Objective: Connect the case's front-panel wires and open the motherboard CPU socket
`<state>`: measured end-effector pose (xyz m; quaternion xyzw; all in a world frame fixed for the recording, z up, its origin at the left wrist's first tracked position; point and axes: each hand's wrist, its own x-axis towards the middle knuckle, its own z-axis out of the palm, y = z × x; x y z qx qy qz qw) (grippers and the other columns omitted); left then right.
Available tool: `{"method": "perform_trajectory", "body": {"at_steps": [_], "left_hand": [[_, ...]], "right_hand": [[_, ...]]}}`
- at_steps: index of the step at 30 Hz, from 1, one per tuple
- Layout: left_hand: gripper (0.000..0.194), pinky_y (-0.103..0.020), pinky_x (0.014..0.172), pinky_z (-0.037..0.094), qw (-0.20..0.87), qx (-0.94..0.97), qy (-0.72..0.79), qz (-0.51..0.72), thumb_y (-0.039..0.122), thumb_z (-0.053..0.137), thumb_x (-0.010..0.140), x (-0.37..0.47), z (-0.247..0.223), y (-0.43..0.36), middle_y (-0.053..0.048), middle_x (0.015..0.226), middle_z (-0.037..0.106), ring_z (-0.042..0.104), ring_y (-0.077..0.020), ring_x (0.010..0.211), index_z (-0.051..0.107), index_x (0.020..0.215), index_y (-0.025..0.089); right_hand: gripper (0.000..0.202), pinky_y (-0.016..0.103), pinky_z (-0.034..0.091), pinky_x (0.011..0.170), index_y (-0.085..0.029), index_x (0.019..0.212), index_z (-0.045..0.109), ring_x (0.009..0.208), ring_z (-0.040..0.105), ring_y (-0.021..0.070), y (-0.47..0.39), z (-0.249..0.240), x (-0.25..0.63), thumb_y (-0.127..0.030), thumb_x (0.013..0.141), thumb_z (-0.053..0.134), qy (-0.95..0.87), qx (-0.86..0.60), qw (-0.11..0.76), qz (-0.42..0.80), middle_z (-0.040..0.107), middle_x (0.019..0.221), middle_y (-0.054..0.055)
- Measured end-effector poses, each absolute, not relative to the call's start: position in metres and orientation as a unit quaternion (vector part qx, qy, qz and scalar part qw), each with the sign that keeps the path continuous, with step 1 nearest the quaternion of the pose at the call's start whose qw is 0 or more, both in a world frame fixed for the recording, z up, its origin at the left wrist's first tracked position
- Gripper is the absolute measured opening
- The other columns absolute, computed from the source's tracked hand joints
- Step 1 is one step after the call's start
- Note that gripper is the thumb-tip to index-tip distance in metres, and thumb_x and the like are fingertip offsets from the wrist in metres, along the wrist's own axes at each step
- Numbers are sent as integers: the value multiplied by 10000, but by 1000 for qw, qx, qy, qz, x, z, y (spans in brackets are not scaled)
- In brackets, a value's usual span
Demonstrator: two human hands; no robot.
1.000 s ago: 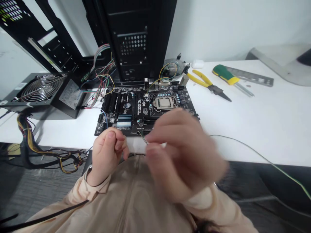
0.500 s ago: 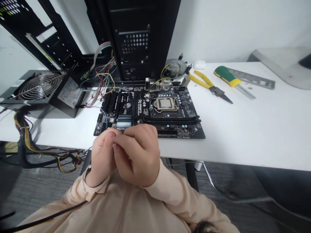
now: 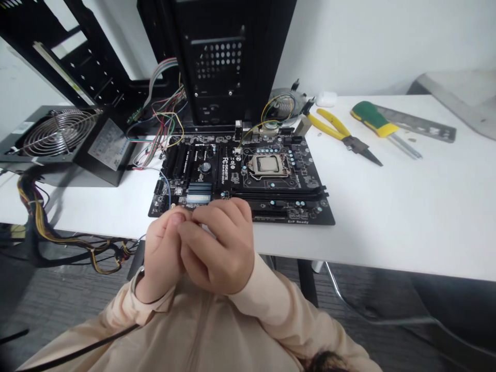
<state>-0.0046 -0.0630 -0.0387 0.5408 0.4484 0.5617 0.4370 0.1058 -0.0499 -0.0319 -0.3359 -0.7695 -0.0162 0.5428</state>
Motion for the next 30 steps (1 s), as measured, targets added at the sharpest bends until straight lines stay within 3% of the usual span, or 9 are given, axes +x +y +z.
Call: {"method": "perform_trajectory", "body": {"at_steps": [17,30], "left_hand": [[381,-250,516,370,451,534,432,571,327,416,969,-4,-38,-64,26,564,479,432,-112,535,490,620,195],[400,-263,492,347,445,530,462,554,384,429,952,-3,-37,-63,21,551,457,404,-121,518,464,601,194]], "right_hand": [[118,351,437,648,-166,804,577,711,574,154,-50,-35,104,-73,733,586,-743,-319,588,16,608,738,14],[69,368,439,651,-168,780,565,729,565,174,-47,-32,109,-103,760,552,-775,-316,547,-1,615,750,38]]}}
